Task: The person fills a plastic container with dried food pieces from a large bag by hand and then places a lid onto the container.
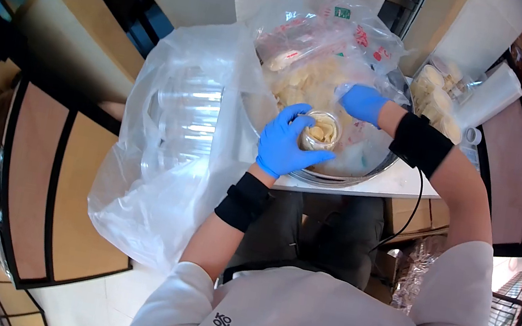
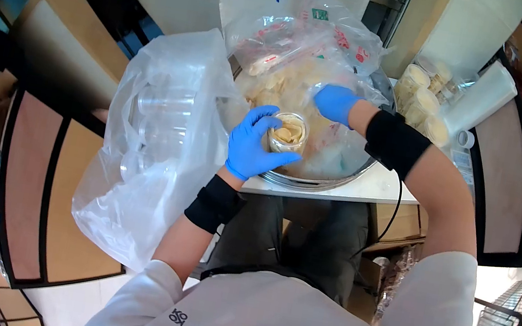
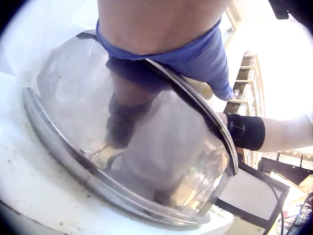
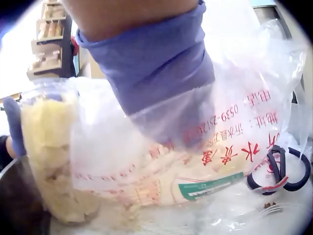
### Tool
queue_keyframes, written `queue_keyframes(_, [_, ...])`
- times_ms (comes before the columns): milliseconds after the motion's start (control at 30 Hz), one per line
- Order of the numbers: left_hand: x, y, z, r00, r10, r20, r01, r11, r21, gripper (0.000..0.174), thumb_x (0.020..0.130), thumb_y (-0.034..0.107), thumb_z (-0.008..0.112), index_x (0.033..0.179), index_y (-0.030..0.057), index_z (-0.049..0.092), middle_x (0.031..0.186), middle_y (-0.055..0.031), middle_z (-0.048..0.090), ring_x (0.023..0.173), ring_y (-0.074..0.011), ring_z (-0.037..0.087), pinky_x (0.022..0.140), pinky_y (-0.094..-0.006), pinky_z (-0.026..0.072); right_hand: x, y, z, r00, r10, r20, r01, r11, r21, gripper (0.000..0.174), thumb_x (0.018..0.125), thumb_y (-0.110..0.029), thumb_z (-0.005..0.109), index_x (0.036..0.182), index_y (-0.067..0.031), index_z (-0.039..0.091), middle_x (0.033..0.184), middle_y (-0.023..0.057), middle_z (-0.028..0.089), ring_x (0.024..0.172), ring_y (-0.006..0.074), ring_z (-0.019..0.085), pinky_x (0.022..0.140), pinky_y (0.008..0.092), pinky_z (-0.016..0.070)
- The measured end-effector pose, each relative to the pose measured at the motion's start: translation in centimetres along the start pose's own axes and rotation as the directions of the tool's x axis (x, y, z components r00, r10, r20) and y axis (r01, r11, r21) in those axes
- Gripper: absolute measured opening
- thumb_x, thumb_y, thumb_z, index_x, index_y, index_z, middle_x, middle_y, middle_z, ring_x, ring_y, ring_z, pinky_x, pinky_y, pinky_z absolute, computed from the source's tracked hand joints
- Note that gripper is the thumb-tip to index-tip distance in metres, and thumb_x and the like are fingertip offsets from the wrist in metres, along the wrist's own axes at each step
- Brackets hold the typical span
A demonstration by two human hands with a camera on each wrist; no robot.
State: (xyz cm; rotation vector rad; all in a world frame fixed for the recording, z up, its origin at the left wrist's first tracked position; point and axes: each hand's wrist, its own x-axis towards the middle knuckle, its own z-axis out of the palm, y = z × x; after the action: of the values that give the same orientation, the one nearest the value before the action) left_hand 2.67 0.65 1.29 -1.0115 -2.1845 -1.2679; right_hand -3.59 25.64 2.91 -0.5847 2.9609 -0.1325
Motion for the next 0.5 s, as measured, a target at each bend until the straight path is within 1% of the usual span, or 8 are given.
queue_keyframes(33, [0.0, 0.0, -0.1, 1.0, -0.023, -0.015, 0.023, 1.0, -0.009, 0.058, 0.052, 0.043, 0.087, 0.092, 0.0114, 0.059, 0.114, -0.0123, 0.057, 0.094, -0.0303, 0.062, 0.079, -0.0379, 0.0521, -1.4, -1.2, -2.2, 0.997, 0.037, 0.069, -0.03, 0.995, -0.093, 0.016, 0.08, -0.014, 0.056, 0.09, -0.0054, 0.066, 0.088, 0.0178, 0.066, 0.079, 0.0351, 0.064, 0.07, 0.0428, 0.0504])
queue_keyframes(100, [0.1, -0.1, -0.2, 0.999, 0.032, 0.005, -0.032, 0.999, -0.007, 0.059, 0.053, 0.043, 0.087, 0.095, 0.0115, 0.059, 0.115, -0.0125, 0.057, 0.096, -0.0308, 0.062, 0.08, -0.0379, 0.052, -4.1, -4.4, -6.6, 0.987, 0.096, 0.127, -0.09, 0.995, -0.049, 0.015, 0.08, -0.014, 0.055, 0.086, -0.0071, 0.067, 0.086, 0.0179, 0.065, 0.077, 0.035, 0.063, 0.07, 0.0419, 0.0502])
queue_keyframes(200, [0.3, -0.5, -0.2, 0.998, 0.056, -0.039, -0.057, 0.998, -0.02, 0.061, 0.054, 0.043, 0.087, 0.098, 0.0121, 0.058, 0.119, -0.0135, 0.056, 0.101, -0.0317, 0.06, 0.083, -0.0391, 0.0503, -6.0, -5.9, -10.0, 0.997, 0.065, 0.048, -0.06, 0.993, -0.1, 0.014, 0.082, -0.017, 0.056, 0.085, -0.0075, 0.066, 0.083, 0.0159, 0.065, 0.075, 0.0334, 0.062, 0.069, 0.0411, 0.0498])
queue_keyframes(267, [0.2, -0.3, -0.2, 0.997, 0.06, -0.057, -0.062, 0.997, -0.038, 0.061, 0.054, 0.042, 0.087, 0.099, 0.0123, 0.057, 0.122, -0.0141, 0.055, 0.102, -0.0323, 0.06, 0.084, -0.0396, 0.0496, -7.1, -6.8, -11.3, 0.985, 0.096, -0.143, -0.082, 0.992, 0.1, 0.016, 0.084, -0.021, 0.057, 0.084, -0.0073, 0.064, 0.082, 0.0141, 0.064, 0.075, 0.0321, 0.062, 0.068, 0.041, 0.0487])
queue_keyframes(367, [0.1, 0.1, -0.4, 0.996, 0.083, -0.02, -0.084, 0.996, -0.041, 0.059, 0.055, 0.042, 0.087, 0.097, 0.012, 0.058, 0.126, -0.0145, 0.054, 0.102, -0.0328, 0.06, 0.086, -0.0397, 0.0487, -7.2, -7.5, -11.0, 0.996, 0.008, -0.088, 0.014, 0.968, 0.252, 0.018, 0.084, -0.023, 0.058, 0.081, -0.006, 0.062, 0.082, 0.0135, 0.063, 0.076, 0.0317, 0.061, 0.067, 0.0415, 0.0478])
queue_keyframes(400, [0.1, 0.1, -0.5, 0.998, 0.057, 0.024, -0.057, 0.998, -0.036, 0.055, 0.056, 0.04, 0.086, 0.094, 0.0114, 0.059, 0.127, -0.0145, 0.054, 0.102, -0.0328, 0.06, 0.084, -0.0395, 0.0492, -7.1, -7.2, -10.5, 0.996, 0.009, -0.083, 0.012, 0.968, 0.25, 0.018, 0.084, -0.023, 0.058, 0.081, -0.006, 0.062, 0.082, 0.0135, 0.063, 0.076, 0.0317, 0.061, 0.067, 0.0415, 0.0478])
queue_keyframes(467, [0.3, 0.0, -0.6, 0.997, 0.037, 0.069, -0.035, 0.999, -0.032, 0.052, 0.056, 0.039, 0.086, 0.092, 0.0108, 0.06, 0.127, -0.0144, 0.054, 0.101, -0.0327, 0.06, 0.083, -0.0392, 0.0498, -6.7, -6.2, -8.4, 0.984, -0.019, -0.175, 0.018, 1.0, -0.007, 0.015, 0.083, -0.019, 0.062, 0.085, -0.0041, 0.062, 0.076, 0.0148, 0.063, 0.068, 0.0299, 0.06, 0.064, 0.0385, 0.0479])
queue_keyframes(500, [0.2, 0.1, -0.6, 0.997, 0.008, 0.082, -0.004, 0.999, -0.043, 0.048, 0.057, 0.038, 0.085, 0.089, 0.0105, 0.061, 0.126, -0.014, 0.055, 0.1, -0.032, 0.061, 0.082, -0.0387, 0.0503, -6.8, -5.4, -7.5, 0.985, -0.014, -0.169, 0.014, 1.0, -0.005, 0.015, 0.083, -0.019, 0.062, 0.085, -0.0041, 0.062, 0.076, 0.0148, 0.063, 0.068, 0.0299, 0.06, 0.064, 0.0385, 0.0479])
